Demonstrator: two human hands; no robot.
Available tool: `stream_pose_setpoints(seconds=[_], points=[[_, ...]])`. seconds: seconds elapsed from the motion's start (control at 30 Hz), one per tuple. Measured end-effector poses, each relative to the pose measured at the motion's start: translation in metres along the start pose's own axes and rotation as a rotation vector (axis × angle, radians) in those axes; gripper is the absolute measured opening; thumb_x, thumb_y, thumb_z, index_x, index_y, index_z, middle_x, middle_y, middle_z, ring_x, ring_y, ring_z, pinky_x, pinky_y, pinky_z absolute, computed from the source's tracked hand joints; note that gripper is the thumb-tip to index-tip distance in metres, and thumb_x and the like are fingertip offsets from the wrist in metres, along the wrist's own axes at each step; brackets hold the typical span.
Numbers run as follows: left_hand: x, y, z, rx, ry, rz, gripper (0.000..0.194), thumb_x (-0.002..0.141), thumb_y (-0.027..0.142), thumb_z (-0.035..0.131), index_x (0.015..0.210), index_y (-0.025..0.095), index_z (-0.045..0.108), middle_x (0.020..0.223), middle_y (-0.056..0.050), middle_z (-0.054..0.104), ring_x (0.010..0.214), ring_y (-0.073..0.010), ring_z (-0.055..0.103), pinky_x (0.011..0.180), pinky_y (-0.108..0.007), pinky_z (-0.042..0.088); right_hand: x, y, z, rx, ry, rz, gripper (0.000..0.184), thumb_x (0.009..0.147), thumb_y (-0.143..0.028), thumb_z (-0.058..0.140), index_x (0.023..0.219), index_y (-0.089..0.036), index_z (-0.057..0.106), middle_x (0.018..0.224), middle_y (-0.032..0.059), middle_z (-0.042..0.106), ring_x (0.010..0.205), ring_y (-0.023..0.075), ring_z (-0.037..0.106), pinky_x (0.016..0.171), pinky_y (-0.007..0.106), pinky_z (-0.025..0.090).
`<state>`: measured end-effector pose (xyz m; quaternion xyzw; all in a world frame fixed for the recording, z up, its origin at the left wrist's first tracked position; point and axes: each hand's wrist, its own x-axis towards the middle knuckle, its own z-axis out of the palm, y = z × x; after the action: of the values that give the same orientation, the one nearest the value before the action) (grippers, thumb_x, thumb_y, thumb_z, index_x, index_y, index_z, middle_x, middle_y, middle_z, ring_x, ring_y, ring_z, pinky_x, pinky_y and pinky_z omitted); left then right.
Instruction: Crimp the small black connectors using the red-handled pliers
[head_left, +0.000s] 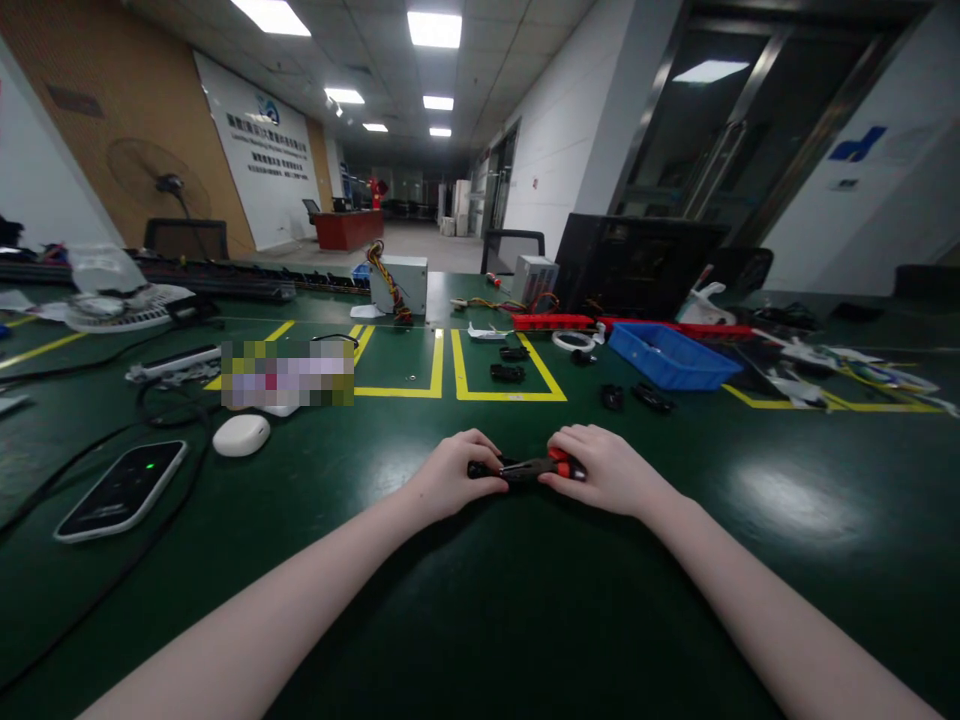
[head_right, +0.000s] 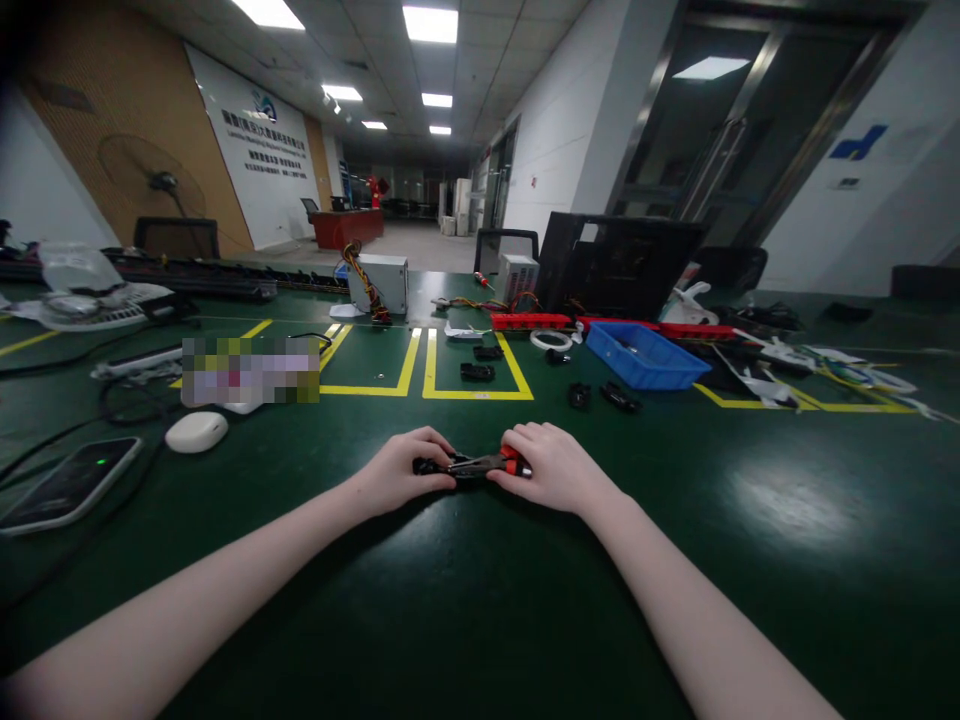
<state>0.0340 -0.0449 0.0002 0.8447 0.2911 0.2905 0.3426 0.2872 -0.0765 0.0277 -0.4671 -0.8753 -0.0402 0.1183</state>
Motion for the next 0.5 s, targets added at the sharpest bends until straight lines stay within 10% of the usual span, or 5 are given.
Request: stream_pose_setpoints(seconds=[0.5], points=[[-0.0034, 0.0008, -0.0032, 0.007, -0.055, -0.006, 0.018, 0.083, 0.018, 0.068, 0.101, 0.02, 0.071, 0.113, -0.007, 0.062, 0.105, -0.0226, 0.058, 0.095, -0.04, 0.048, 0.0, 0.0001, 0.0001, -0.004, 0.015, 0.013, 0.02, 0.078, -0.038, 0.061, 0.088, -0.021, 0.058, 0.084, 0.0046, 0.063, 0.076, 0.02, 0.057, 0.069, 0.032, 0.038]])
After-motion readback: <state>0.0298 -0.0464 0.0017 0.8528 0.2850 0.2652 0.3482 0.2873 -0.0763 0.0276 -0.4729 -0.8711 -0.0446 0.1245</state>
